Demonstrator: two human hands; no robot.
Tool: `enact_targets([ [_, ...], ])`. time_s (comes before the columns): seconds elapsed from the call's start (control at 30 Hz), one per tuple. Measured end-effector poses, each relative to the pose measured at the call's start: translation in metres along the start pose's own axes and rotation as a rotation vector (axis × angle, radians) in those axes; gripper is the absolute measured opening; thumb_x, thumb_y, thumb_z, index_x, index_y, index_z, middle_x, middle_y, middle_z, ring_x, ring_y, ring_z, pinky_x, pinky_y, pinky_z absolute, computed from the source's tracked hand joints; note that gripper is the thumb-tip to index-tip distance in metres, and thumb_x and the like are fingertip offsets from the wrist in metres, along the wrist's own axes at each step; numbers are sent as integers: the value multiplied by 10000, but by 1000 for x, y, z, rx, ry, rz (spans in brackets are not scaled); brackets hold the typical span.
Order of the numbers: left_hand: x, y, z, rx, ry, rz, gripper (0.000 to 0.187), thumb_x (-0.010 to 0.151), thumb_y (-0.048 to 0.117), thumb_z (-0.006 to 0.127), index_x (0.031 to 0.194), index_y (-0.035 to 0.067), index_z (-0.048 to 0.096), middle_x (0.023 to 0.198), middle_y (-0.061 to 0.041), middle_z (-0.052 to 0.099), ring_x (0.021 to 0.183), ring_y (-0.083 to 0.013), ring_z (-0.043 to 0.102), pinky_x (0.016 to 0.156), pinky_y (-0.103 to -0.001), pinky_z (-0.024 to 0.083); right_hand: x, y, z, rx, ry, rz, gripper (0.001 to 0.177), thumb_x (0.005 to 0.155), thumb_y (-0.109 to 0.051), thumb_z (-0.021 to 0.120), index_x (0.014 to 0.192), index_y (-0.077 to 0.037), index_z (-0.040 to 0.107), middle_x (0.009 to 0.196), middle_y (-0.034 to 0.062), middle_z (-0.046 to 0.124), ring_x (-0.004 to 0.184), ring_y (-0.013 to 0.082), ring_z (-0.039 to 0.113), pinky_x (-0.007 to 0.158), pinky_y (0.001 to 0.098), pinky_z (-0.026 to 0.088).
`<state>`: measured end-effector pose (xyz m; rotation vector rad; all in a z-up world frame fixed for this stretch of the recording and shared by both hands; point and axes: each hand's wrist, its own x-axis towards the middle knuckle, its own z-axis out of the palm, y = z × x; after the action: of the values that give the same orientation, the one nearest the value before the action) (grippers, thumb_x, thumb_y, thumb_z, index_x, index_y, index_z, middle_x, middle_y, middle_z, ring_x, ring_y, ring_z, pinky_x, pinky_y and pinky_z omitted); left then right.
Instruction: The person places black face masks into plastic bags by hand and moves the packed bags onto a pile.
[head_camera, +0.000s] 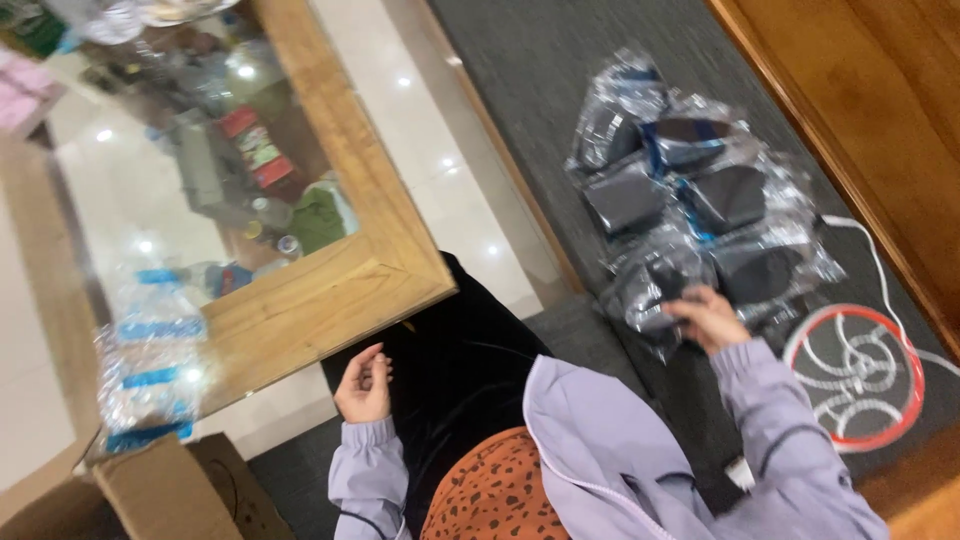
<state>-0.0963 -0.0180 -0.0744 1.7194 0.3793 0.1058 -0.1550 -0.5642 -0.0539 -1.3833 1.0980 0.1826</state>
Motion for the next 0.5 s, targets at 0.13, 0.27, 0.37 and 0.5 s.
enact_targets([
  [0.13, 2, -11, 1, -15, 49, 2, 200, 954, 178, 676, 1105, 82, 765, 805, -54, 730, 653, -80, 657, 626, -210, 590, -1, 47, 9, -69, 134, -84, 572, 710, -118, 841, 1214, -48, 578, 1024, 173, 638, 823, 256, 630, 535, 329, 437],
  [0.27, 5, -8, 3, 38, 37, -20, 187, 927, 189, 675, 1061, 142, 797, 769, -19, 749, 634, -65, 667, 621, -212, 596, 3, 83, 2, -77, 354, -159, 561, 738, -161, 891, 1203, 11, 628, 1055, 202, 641, 897, 255, 628, 673, 376, 562],
  [0.37, 5, -11, 4, 58, 33, -3, 183, 919, 185, 677, 1047, 152, 804, 749, -2, 754, 617, -53, 663, 618, -204, 590, 4, 89, -9, -191, 458, -223, 609, 713, -213, 917, 1197, -17, 602, 1076, 204, 672, 901, 249, 651, 657, 399, 590],
  [0.5, 5, -8, 6, 74, 19, -6, 189, 909, 194, 670, 1034, 158, 808, 756, 0, 776, 600, -57, 681, 617, -201, 588, 44, 100, -54, -708, 771, -795, 790, 695, -392, 973, 1250, 46, 621, 1005, 221, 660, 941, 405, 620, 901, 483, 451],
])
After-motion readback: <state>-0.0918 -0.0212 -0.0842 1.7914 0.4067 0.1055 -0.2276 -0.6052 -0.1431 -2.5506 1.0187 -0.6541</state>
